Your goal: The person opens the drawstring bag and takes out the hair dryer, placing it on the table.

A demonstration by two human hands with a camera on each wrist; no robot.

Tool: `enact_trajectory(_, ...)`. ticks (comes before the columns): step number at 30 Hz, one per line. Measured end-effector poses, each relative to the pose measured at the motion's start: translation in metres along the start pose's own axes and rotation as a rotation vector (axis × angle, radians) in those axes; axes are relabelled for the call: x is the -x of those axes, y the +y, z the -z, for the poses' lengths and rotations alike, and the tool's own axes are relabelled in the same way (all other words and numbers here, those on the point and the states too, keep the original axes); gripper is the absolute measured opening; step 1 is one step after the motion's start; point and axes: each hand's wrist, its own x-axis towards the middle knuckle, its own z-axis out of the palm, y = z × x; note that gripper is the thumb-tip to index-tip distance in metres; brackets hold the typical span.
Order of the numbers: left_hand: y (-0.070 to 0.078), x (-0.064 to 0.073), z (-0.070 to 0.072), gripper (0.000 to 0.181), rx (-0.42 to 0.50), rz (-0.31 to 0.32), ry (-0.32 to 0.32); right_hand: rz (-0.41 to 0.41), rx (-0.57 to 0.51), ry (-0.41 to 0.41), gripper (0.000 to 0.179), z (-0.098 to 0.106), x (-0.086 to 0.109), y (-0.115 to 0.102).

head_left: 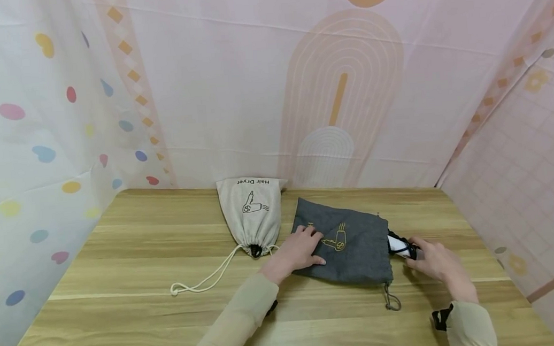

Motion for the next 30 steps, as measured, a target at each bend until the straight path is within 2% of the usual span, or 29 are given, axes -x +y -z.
enact_trajectory(4, -0.005, -0.011, -0.003, 0.072, -0.014, 0.0, -0.013, -0.005, 0.005, 0.006, 0.062, -0.001, -0.001, -0.001)
enact_trajectory(9, -0.009, -0.018, -0.005, 0.076, 0.028, 0.013, -0.093, -0.017, 0.023, 0.02, 0.062, -0.003, -0.003, -0.002)
enact_trajectory(20, -0.015, -0.019, -0.004, 0.073, 0.055, 0.017, -0.172, -0.038, 0.016, 0.048, 0.053, -0.005, -0.005, -0.003)
enact_trajectory(30, -0.017, -0.019, -0.006, 0.074, 0.033, 0.04, -0.181, -0.058, 0.003, 0.032, 0.049, -0.003, -0.003, -0.004)
